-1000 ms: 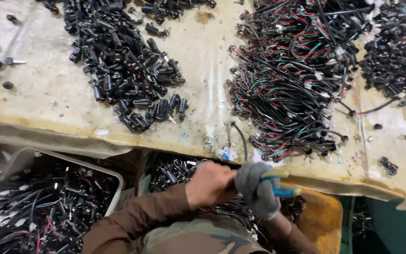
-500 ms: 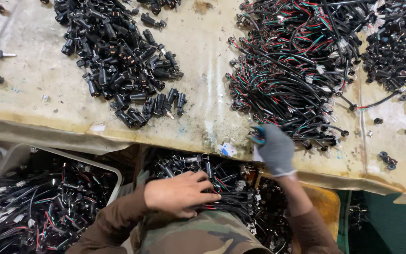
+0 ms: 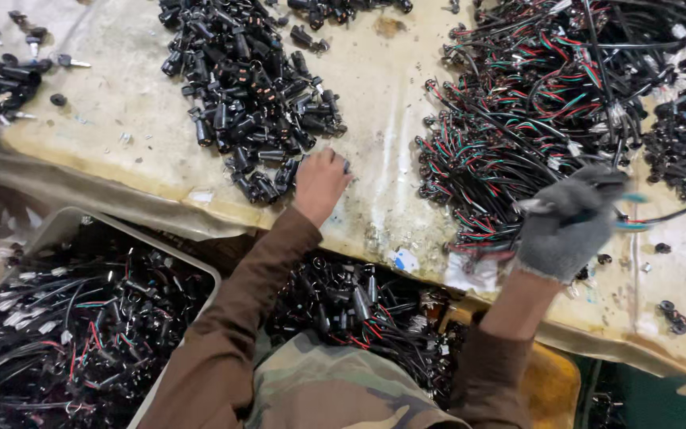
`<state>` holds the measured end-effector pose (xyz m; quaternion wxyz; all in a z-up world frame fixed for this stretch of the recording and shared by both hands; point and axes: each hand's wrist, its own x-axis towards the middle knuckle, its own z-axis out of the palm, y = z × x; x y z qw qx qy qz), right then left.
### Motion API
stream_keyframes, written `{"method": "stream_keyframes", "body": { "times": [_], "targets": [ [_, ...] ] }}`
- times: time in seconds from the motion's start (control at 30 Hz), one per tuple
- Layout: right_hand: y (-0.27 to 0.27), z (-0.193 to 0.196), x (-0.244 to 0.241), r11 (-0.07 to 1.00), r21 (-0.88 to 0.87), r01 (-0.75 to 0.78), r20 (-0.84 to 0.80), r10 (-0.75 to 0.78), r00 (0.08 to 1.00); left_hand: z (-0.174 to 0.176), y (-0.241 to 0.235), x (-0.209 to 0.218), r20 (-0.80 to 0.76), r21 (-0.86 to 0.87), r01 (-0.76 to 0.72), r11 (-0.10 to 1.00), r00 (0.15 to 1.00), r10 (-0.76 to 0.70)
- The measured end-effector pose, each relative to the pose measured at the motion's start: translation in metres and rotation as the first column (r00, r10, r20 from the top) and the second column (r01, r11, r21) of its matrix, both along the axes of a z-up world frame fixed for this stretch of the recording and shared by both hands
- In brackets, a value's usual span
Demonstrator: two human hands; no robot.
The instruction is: The person repeatedly picks up small black cylindrical components and wire harnesses from a table, inserts the components into the harness ends, and places the assembled units into a bin below. The process is continuous and repetitive throughout the clip.
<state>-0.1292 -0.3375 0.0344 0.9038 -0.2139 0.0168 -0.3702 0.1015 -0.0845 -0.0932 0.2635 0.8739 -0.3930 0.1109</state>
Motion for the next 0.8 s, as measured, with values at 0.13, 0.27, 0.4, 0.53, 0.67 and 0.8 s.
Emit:
{"method": "stream_keyframes", "body": {
  "times": [0.13, 0.27, 0.4, 0.53, 0.67, 0.8],
  "targets": [
    [0.020, -0.001, 0.020, 0.904, -0.425, 0.053, -0.035, -0.075, 0.997, -0.009, -0.007, 0.005, -0.044, 0.180, 0.023, 0.983, 0.999, -0.015],
    [0.073, -0.025, 0.036, -0.145, -0.877, -0.458, -0.314, -0.548, 0.775, 0.003, 0.020, -0.010, -0.035, -0.206, 0.119, 0.971, 0.991, -0.129],
    [0.102, -0.049, 0.040, -0.139, -0.638, -0.758, -0.388, -0.792, 0.472, 0.022, 0.032, -0.030, -0.144, -0.635, 0.188, 0.749, 0.924, -0.354],
    [0.106, -0.076, 0.028, -0.177, -0.732, -0.657, -0.273, -0.809, 0.521, 0.036, 0.024, -0.060, -0.703, -0.694, -0.145, 0.705, 0.351, -0.619],
    [0.093, -0.093, 0.021, -0.217, -0.754, -0.621, -0.245, -0.784, 0.571, 0.045, 0.025, -0.097, -0.464, -0.790, -0.352, 0.502, -0.193, -0.865],
    [0.083, -0.100, 0.016, -0.205, -0.719, -0.664, -0.272, -0.797, 0.540, 0.046, 0.025, -0.113, -0.333, -0.822, -0.359, 0.443, -0.328, -0.884]
  ]
}}
